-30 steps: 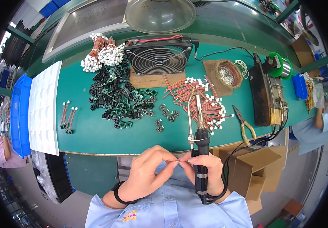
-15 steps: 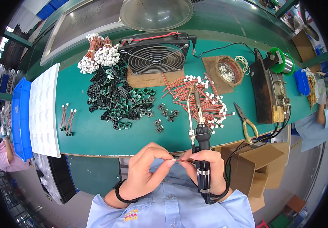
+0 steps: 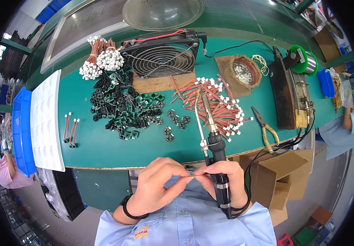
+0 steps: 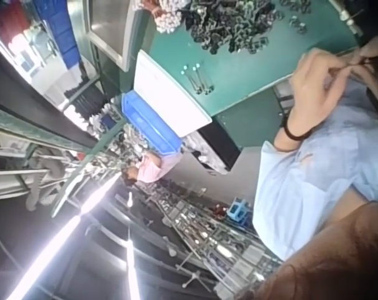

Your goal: The person solders wires to circuit boards using a soldering iron and then sets each finished assembly onto the table. This process is repeated for several circuit boards throughout the video.

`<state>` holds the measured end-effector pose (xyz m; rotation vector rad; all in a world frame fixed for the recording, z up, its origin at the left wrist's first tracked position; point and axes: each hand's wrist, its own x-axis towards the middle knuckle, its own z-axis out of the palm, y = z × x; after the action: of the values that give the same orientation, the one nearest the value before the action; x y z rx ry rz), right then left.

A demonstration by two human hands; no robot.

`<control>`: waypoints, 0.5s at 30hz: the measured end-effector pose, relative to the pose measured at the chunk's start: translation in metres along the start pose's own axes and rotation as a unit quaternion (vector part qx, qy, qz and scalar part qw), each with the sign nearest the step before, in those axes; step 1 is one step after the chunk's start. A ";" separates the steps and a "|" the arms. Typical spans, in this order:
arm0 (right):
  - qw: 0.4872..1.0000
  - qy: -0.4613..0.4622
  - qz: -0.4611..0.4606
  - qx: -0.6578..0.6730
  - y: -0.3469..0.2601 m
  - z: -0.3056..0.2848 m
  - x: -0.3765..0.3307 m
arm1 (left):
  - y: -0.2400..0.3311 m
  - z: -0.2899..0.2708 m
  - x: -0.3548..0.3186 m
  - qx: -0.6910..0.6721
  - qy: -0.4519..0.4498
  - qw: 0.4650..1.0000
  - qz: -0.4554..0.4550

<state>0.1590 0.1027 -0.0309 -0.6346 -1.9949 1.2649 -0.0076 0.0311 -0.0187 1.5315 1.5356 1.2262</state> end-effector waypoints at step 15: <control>0.986 0.069 0.070 0.138 0.001 0.002 -0.001 | 0.004 0.000 -0.005 -0.046 0.046 0.995 -0.073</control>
<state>0.1581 0.1017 -0.0327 -0.7150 -1.6481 1.5054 -0.0053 0.0260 -0.0160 1.2965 1.5968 1.2808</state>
